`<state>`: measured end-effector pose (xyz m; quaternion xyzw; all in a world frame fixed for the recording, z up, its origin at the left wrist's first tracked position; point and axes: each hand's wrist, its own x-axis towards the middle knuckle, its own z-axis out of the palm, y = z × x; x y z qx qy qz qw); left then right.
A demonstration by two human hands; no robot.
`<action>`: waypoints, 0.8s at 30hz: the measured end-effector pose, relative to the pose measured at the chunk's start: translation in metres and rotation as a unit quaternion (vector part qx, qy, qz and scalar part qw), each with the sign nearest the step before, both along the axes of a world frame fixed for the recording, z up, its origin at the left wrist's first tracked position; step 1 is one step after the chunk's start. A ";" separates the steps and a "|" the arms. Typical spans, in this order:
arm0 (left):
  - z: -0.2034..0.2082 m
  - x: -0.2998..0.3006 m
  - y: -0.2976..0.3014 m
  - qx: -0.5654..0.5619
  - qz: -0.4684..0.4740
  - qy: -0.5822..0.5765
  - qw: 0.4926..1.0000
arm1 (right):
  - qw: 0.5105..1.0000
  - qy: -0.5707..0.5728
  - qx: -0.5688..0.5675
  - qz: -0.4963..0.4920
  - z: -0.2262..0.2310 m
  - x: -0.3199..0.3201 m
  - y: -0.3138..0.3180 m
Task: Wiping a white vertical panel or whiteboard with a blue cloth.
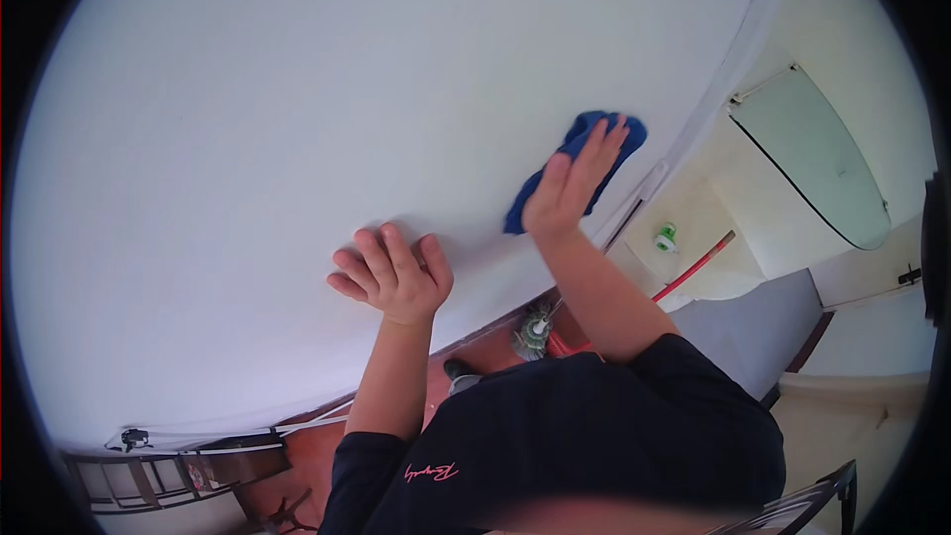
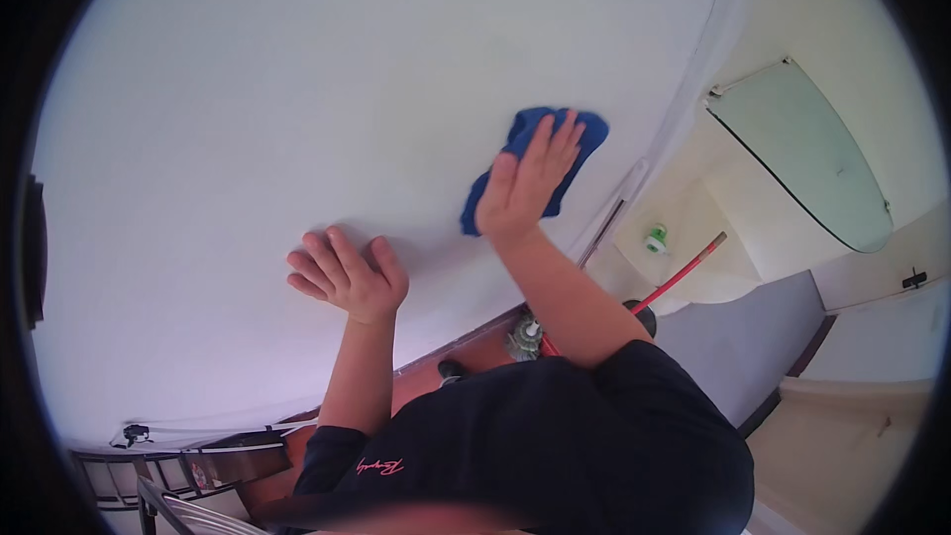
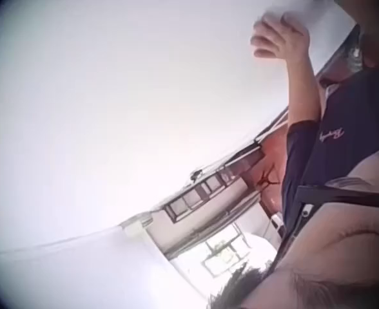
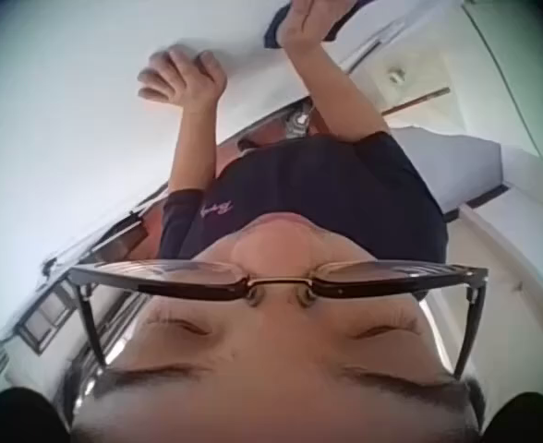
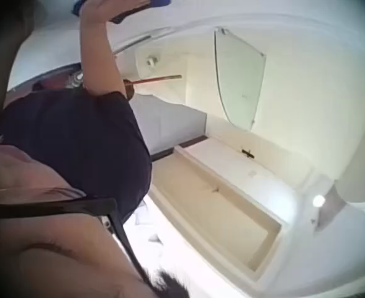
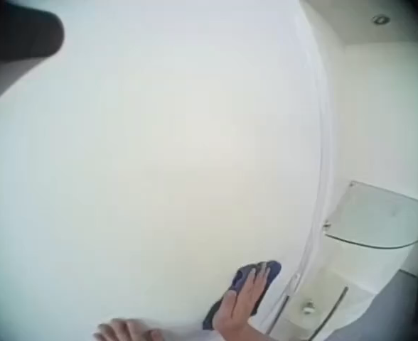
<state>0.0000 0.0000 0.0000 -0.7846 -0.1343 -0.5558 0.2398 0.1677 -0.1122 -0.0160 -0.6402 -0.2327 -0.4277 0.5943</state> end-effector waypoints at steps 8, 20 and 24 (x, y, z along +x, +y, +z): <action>-0.017 -0.001 -0.002 -0.010 0.009 0.015 1.000 | 0.910 -0.308 -0.276 0.003 -0.045 -0.014 -0.007; -0.037 0.008 0.002 -0.015 0.005 -0.008 1.000 | 0.975 -0.141 -0.169 0.022 -0.073 -0.038 0.014; -0.041 0.004 0.004 -0.022 0.013 -0.003 1.000 | 0.918 -0.278 -0.283 0.003 -0.095 -0.010 -0.005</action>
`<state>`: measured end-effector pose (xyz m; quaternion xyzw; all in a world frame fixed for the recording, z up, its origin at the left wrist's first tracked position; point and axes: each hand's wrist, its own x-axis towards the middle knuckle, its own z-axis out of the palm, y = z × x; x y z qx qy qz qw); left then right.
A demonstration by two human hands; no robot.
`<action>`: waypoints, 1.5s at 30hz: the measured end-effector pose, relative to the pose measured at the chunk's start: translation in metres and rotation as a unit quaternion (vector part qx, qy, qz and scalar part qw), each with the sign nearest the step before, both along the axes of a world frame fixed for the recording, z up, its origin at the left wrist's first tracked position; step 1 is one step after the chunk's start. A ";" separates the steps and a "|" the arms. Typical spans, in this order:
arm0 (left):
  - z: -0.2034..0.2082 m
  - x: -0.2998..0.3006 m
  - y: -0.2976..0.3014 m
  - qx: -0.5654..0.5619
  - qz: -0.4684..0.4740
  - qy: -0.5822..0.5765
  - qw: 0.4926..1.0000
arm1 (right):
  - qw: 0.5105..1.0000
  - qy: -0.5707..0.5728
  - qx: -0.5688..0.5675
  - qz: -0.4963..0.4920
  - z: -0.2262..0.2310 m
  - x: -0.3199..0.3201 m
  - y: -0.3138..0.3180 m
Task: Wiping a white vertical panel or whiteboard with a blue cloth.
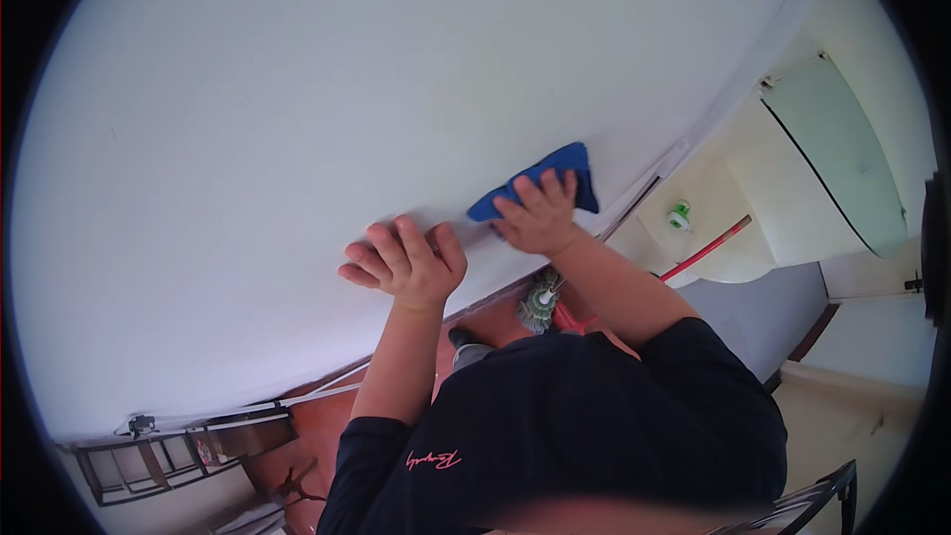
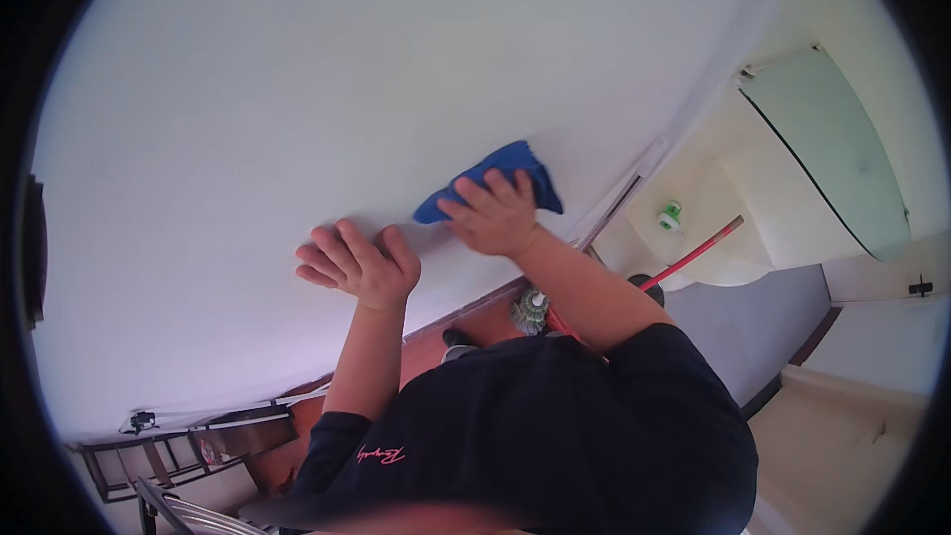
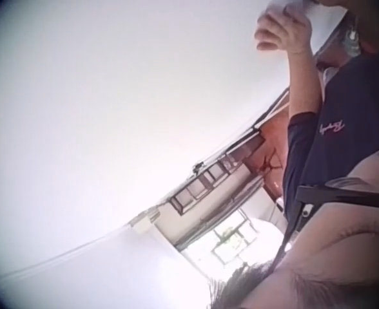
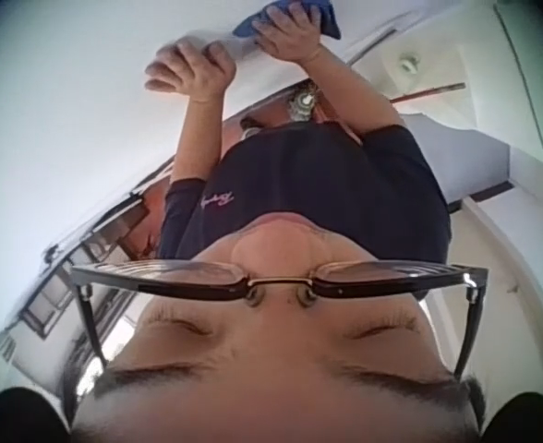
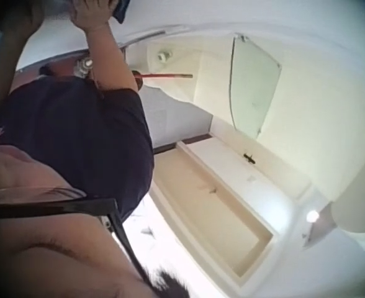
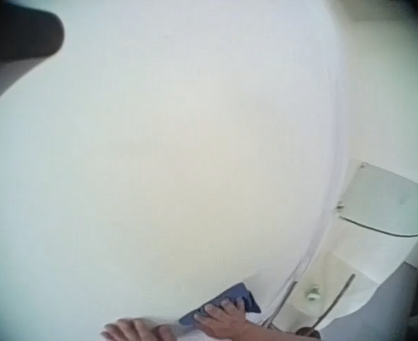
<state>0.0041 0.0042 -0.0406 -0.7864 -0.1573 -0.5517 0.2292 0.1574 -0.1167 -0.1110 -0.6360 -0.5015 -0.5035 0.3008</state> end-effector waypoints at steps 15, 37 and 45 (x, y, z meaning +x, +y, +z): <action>0.000 0.002 0.001 0.009 -0.005 0.007 1.000 | 0.993 0.093 0.056 0.046 -0.068 -0.025 0.009; 0.022 -0.031 -0.006 -0.084 -0.059 0.056 0.993 | 0.990 0.109 0.057 0.066 0.065 -0.015 0.006; 0.069 -0.099 0.052 -0.106 -0.011 -0.036 0.994 | 0.993 0.096 0.056 0.036 0.122 -0.101 0.066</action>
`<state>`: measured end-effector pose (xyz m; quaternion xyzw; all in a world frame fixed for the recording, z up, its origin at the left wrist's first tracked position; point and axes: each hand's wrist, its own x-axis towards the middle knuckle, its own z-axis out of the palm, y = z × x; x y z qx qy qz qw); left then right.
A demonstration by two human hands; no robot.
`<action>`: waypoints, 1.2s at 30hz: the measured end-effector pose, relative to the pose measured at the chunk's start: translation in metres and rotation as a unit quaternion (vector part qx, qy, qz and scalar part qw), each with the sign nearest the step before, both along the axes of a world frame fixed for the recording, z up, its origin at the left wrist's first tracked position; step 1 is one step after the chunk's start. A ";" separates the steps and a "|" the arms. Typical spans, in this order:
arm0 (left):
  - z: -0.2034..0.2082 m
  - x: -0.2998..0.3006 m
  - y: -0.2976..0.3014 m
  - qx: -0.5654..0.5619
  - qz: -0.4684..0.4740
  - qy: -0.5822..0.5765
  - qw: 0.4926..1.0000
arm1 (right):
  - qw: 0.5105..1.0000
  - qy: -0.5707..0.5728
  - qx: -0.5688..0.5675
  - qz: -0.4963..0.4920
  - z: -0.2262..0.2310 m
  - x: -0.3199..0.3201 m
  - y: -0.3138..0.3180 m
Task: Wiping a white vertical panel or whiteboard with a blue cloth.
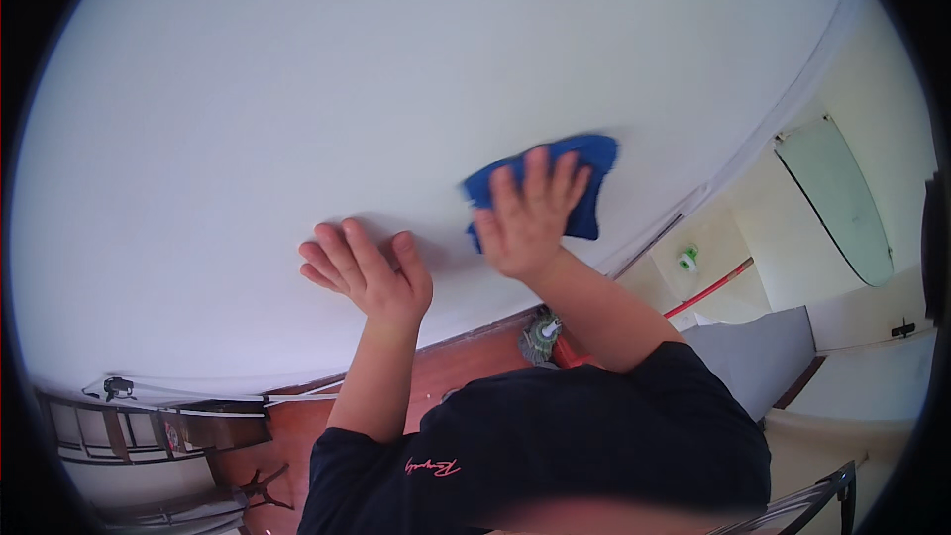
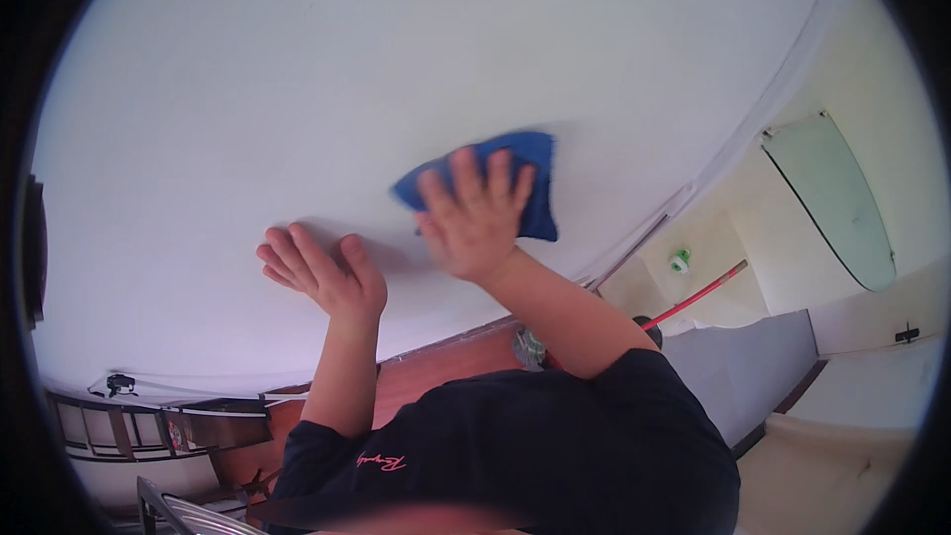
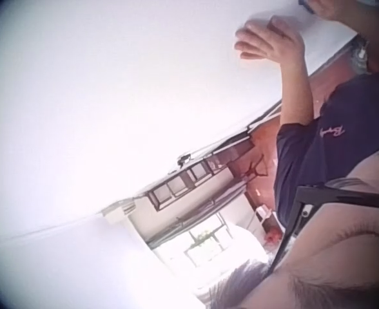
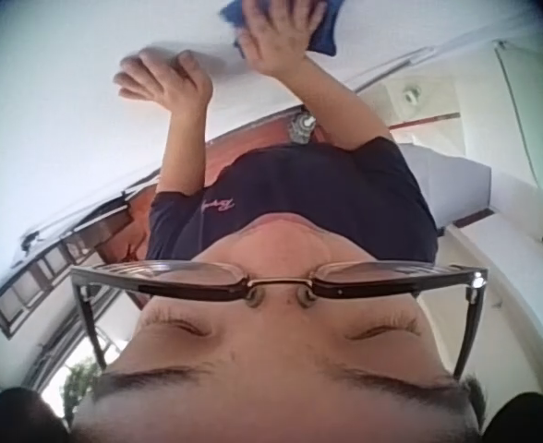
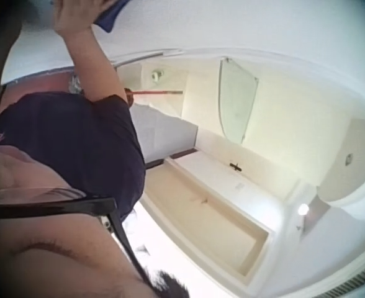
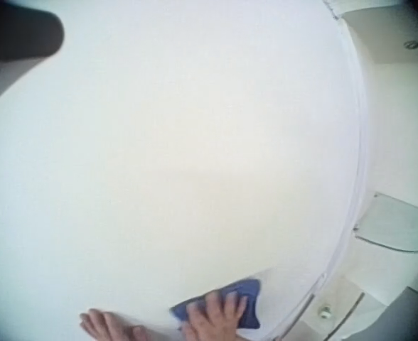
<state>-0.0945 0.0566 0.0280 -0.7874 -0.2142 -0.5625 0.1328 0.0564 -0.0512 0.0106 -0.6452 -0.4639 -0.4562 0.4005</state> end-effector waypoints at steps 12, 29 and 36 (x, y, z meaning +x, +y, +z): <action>-0.013 0.007 0.016 0.111 0.004 -0.025 0.994 | 0.980 0.076 0.181 -0.032 0.023 0.029 -0.003; -0.008 0.005 0.014 0.113 -0.016 -0.008 0.993 | 0.980 0.084 0.175 -0.043 0.018 0.009 0.015; -0.014 0.003 0.010 0.112 -0.012 0.005 0.994 | 0.993 -0.114 -0.030 -0.027 -0.017 -0.019 0.019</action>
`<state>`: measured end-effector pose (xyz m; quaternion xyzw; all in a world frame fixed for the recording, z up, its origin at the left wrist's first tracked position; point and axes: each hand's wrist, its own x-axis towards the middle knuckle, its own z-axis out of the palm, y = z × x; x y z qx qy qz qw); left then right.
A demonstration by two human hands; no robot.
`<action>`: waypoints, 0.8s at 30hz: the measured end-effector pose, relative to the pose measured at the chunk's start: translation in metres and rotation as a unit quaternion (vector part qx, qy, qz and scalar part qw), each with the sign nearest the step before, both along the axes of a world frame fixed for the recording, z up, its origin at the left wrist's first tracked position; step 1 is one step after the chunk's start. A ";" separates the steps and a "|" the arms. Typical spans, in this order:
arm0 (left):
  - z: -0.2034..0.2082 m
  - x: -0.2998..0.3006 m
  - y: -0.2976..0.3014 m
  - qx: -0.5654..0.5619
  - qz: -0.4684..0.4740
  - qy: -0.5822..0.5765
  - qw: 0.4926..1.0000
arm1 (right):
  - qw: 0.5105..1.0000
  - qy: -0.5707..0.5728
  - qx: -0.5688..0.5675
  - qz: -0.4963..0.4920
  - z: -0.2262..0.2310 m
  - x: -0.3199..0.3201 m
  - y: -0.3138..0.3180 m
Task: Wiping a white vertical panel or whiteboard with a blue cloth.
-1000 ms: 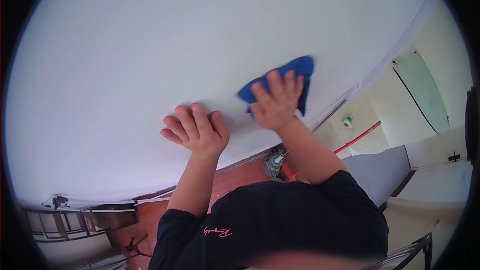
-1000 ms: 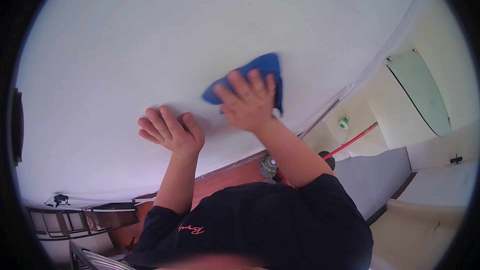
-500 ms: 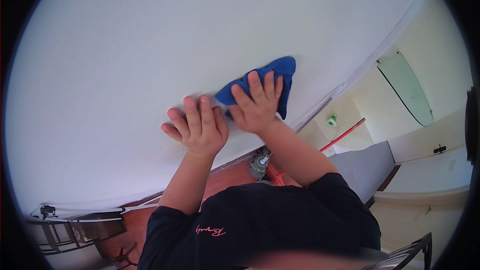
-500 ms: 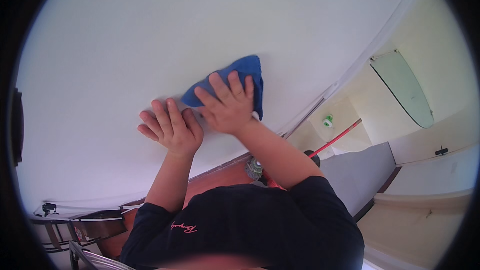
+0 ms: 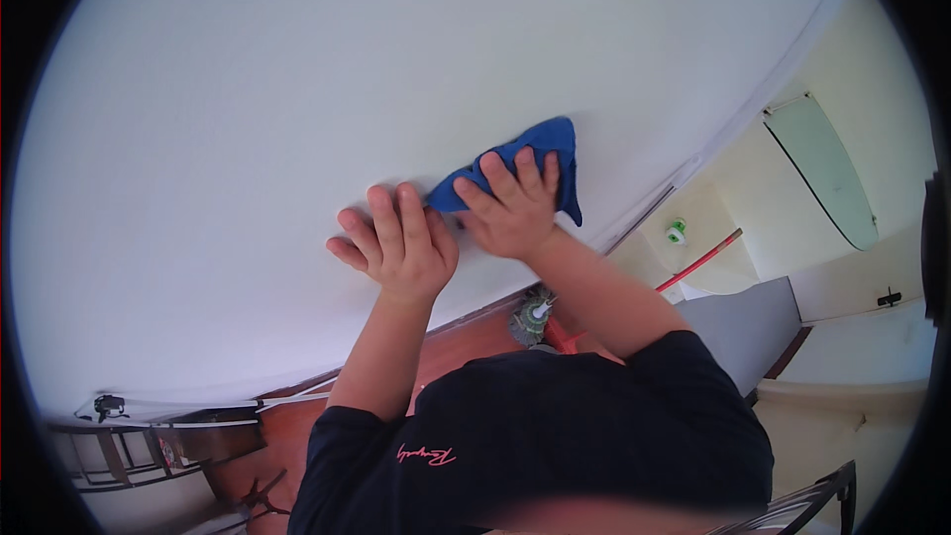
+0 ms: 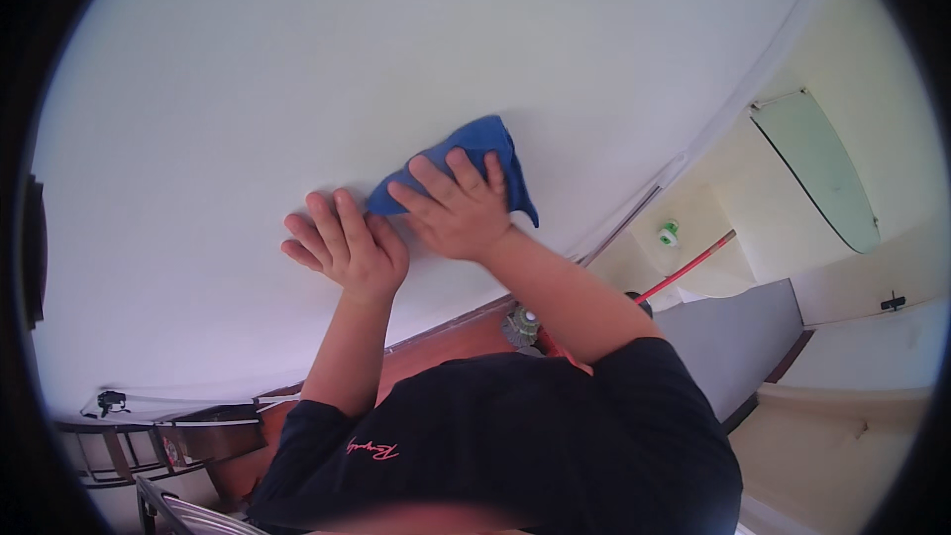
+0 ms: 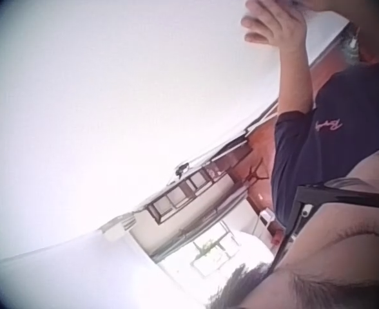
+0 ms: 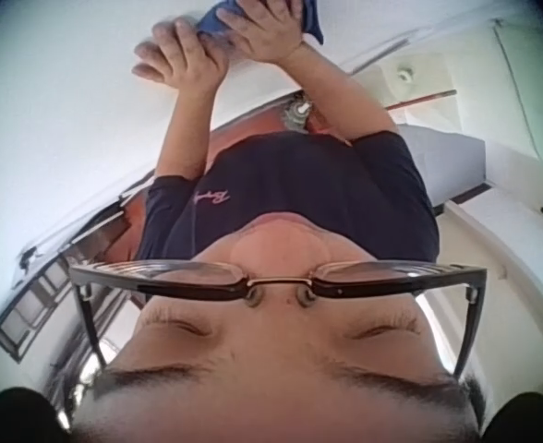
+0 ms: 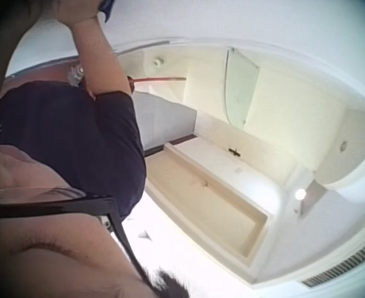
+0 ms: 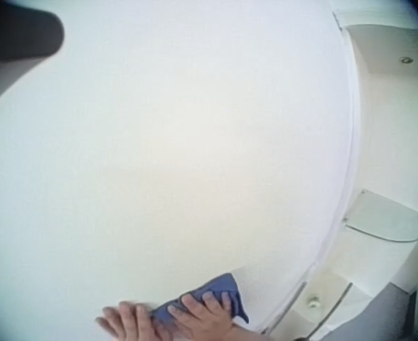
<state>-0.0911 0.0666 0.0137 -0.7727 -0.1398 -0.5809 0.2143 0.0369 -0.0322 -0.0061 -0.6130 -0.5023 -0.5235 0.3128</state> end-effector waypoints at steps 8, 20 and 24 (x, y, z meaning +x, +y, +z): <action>-0.002 0.003 0.000 0.014 0.030 -0.005 0.999 | 0.954 0.203 0.219 0.006 0.018 0.069 -0.037; -0.051 0.010 -0.010 -0.023 0.071 0.014 0.997 | 0.999 0.040 0.012 0.014 -0.028 0.074 -0.045; -0.050 0.016 -0.011 -0.020 0.071 0.005 0.997 | 0.975 0.162 0.147 0.027 -0.019 0.100 -0.056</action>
